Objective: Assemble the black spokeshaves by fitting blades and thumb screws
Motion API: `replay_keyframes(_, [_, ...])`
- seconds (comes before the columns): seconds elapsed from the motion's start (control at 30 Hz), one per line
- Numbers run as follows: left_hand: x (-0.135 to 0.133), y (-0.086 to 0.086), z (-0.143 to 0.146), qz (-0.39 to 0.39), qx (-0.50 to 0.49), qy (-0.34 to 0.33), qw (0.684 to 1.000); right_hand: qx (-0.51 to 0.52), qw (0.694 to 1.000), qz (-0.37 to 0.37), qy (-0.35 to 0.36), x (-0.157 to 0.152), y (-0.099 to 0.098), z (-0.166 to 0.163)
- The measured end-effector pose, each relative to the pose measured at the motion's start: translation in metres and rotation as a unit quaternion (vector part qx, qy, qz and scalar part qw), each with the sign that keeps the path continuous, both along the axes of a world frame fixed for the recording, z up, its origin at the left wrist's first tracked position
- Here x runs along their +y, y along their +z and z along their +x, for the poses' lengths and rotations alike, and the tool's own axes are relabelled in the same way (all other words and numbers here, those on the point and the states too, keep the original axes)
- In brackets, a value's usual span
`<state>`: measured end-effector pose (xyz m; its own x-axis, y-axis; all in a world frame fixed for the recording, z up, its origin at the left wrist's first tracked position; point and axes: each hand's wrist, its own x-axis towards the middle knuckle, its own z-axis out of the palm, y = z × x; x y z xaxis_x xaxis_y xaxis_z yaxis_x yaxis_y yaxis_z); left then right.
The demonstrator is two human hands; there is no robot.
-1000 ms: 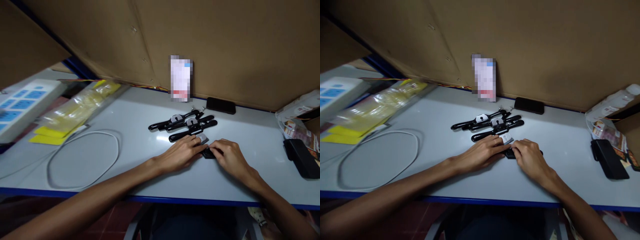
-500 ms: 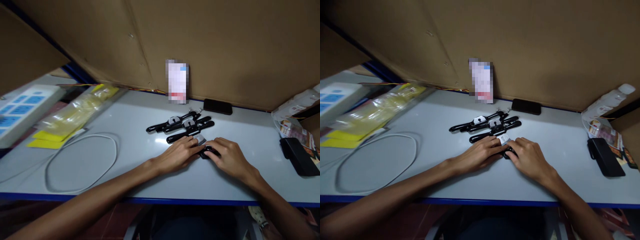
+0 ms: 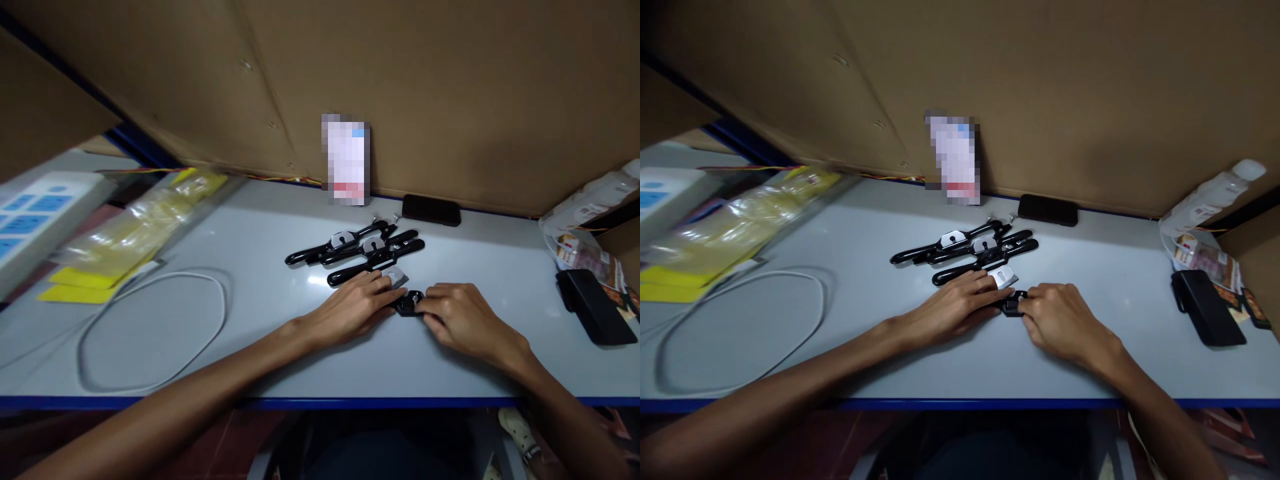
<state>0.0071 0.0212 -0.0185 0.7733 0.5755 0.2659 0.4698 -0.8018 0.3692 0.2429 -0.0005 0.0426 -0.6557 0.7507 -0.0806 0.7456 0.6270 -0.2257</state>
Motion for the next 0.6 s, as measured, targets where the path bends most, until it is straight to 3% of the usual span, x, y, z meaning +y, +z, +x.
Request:
replay_keyframes(0.2, [0.0005, 0.0018, -0.0002, -0.007, 0.006, -0.006, 1.0, -0.04, 0.996, 0.064, -0.041, 0.0011, -0.0037, -0.0002])
replay_keyframes(0.4, [0.0002, 0.002, -0.0001, -0.018, 0.003, -0.003, 1.0, -0.014, 1.0, 0.005, 0.006, 0.0011, -0.0014, -0.0009])
replay_keyframes(0.6, [0.0003, 0.002, -0.001, -0.018, 0.007, -0.002, 1.0, -0.072, 0.995, 0.053, -0.036, 0.0009, -0.0031, -0.0023])
